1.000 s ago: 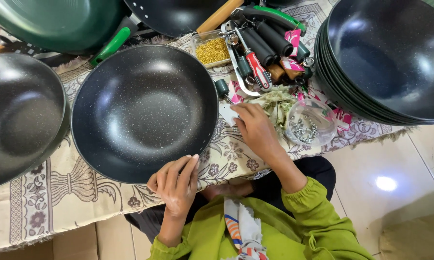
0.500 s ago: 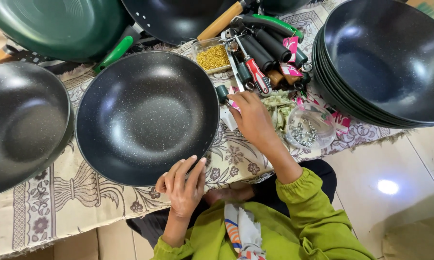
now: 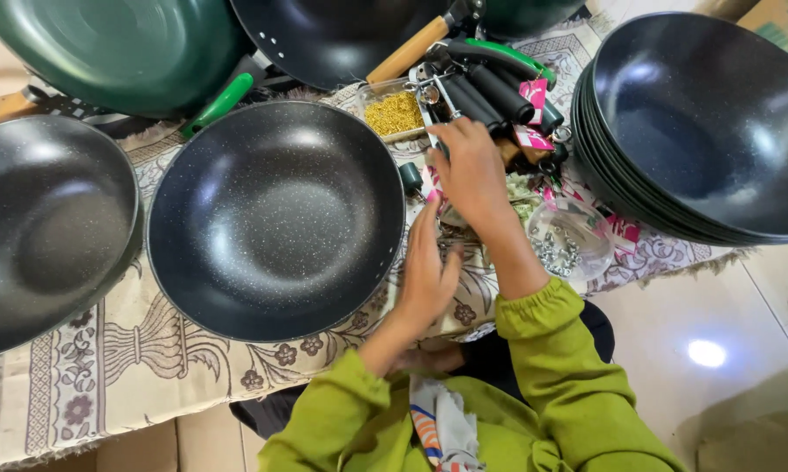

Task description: Attaching handle brackets to various pans and woks on a table.

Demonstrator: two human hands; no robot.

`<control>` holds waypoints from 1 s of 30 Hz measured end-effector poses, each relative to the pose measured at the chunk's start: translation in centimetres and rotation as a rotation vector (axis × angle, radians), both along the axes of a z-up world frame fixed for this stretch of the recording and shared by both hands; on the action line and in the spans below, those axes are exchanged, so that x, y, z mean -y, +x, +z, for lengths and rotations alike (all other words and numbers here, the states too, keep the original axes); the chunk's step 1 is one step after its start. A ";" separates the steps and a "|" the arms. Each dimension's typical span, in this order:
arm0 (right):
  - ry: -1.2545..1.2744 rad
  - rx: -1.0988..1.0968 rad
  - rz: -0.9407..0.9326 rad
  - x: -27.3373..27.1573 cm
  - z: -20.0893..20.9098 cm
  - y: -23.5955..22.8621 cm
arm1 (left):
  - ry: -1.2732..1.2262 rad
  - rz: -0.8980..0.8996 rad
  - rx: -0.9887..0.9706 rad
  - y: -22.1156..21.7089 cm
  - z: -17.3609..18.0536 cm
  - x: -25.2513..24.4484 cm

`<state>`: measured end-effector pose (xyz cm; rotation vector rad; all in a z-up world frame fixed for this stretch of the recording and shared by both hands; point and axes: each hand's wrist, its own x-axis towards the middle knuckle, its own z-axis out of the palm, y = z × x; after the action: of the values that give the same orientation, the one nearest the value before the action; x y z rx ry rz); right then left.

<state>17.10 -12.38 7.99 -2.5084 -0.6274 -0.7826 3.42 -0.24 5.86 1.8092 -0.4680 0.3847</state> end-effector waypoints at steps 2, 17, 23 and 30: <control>-0.003 0.024 -0.024 -0.4 0.3 1.9 | -0.028 0.052 -0.012 2.5 -1.4 0.9; -0.426 0.247 -0.272 -1.8 -5.3 15.3 | 0.369 0.363 -0.103 10.7 -5.1 3.8; -0.449 0.205 -0.243 -1.5 -4.5 15.9 | 0.362 0.357 -0.059 10.3 -3.8 3.6; -0.206 -0.134 -0.187 -0.7 -2.3 15.5 | 0.389 0.358 -0.103 10.3 -4.1 3.7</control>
<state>32.63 -11.72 5.68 -2.8124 -0.4525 -0.6346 13.76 -3.95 1.73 2.2883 -0.1481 0.4649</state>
